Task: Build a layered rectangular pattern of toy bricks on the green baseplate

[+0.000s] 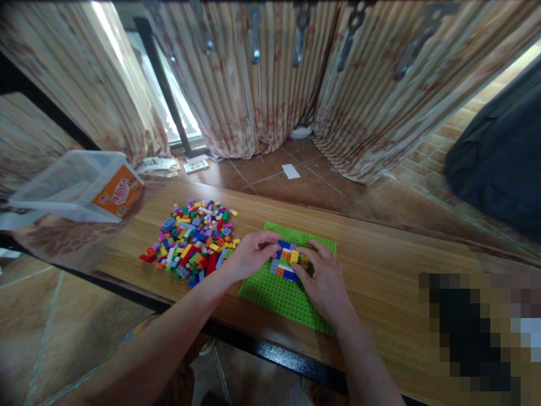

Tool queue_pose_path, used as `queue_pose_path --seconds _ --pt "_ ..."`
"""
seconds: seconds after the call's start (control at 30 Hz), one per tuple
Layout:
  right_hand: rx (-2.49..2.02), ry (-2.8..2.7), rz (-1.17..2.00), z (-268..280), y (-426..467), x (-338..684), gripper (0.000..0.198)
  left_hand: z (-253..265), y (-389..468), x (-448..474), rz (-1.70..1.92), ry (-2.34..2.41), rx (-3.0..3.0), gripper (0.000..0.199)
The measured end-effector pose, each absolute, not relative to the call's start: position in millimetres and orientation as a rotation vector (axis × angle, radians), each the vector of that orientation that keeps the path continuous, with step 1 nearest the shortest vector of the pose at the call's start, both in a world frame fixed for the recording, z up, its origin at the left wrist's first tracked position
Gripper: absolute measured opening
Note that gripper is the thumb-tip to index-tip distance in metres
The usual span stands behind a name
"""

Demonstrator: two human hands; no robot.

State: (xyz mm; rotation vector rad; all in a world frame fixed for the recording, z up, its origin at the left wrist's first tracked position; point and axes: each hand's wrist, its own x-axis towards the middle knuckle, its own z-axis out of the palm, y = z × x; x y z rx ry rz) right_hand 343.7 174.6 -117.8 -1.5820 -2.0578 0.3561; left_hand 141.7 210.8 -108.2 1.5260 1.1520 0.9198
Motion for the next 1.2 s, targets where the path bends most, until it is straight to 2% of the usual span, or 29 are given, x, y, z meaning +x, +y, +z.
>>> queue_pose_path --seconds 0.47,1.2 --pt "-1.552 -2.058 0.351 -121.9 175.5 342.7 0.042 -108.4 211.2 142.4 0.912 1.183 1.570 0.026" --pt "-1.601 -2.053 0.376 -117.5 178.6 336.3 0.034 -103.3 207.4 143.1 0.876 1.209 1.643 0.027"
